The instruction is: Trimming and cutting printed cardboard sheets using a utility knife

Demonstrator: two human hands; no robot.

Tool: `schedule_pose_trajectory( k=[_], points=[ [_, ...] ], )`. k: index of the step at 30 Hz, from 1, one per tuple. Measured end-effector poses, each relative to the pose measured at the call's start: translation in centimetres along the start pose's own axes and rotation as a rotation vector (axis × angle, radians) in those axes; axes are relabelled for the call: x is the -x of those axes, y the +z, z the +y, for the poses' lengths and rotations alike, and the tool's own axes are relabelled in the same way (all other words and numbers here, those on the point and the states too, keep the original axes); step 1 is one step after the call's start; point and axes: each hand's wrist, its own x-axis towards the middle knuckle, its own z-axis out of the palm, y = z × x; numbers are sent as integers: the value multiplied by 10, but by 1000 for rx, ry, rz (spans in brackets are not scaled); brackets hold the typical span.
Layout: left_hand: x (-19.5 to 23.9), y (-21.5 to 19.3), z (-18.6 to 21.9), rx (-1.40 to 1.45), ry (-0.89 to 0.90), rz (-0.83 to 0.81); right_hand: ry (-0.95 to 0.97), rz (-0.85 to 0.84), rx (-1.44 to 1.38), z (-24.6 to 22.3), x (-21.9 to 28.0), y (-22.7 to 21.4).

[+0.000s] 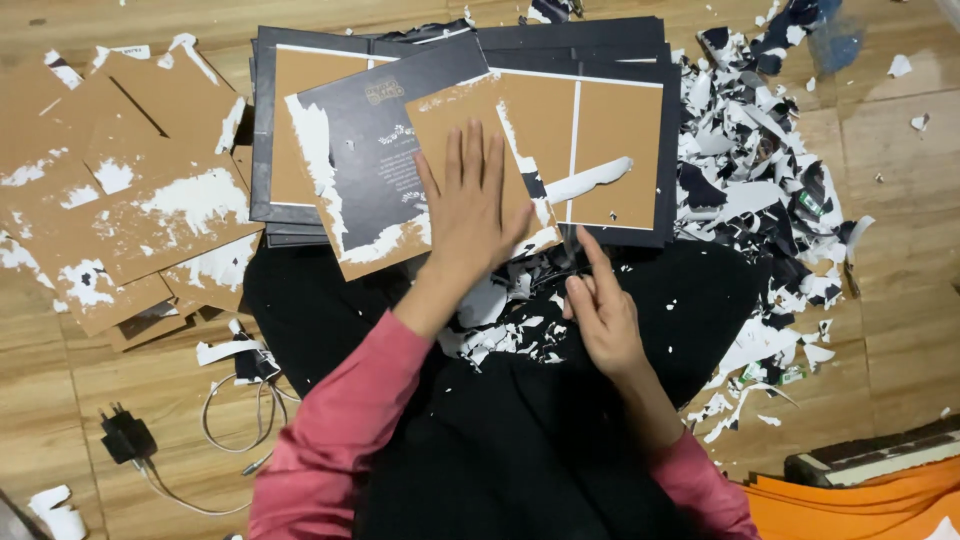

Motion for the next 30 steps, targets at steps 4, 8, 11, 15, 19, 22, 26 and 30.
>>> schedule_pose_trajectory(
  k=[4, 8, 11, 15, 19, 22, 26, 30],
  points=[
    [41, -14, 20, 38, 63, -248, -27, 89, 6, 12, 3, 1],
    [55, 18, 1, -91, 274, 166, -98, 126, 46, 14, 7, 8],
    [65, 9, -3, -65, 402, 281, -116, 134, 155, 7, 13, 6],
    [85, 6, -23, -11, 576, 141, -108, 33, 323, -23, 12, 0],
    [80, -19, -21, 60, 535, 12, -94, -55, 464, -3, 17, 5],
    [58, -15, -18, 102, 443, 108, -86, -87, 594, 4, 17, 7],
    [18, -6, -17, -10, 235, 62, -14, -114, 658, 3, 19, 8],
    [-12, 0, -18, -196, 127, -41, 108, -141, 751, -2, 19, 11]
  ],
)
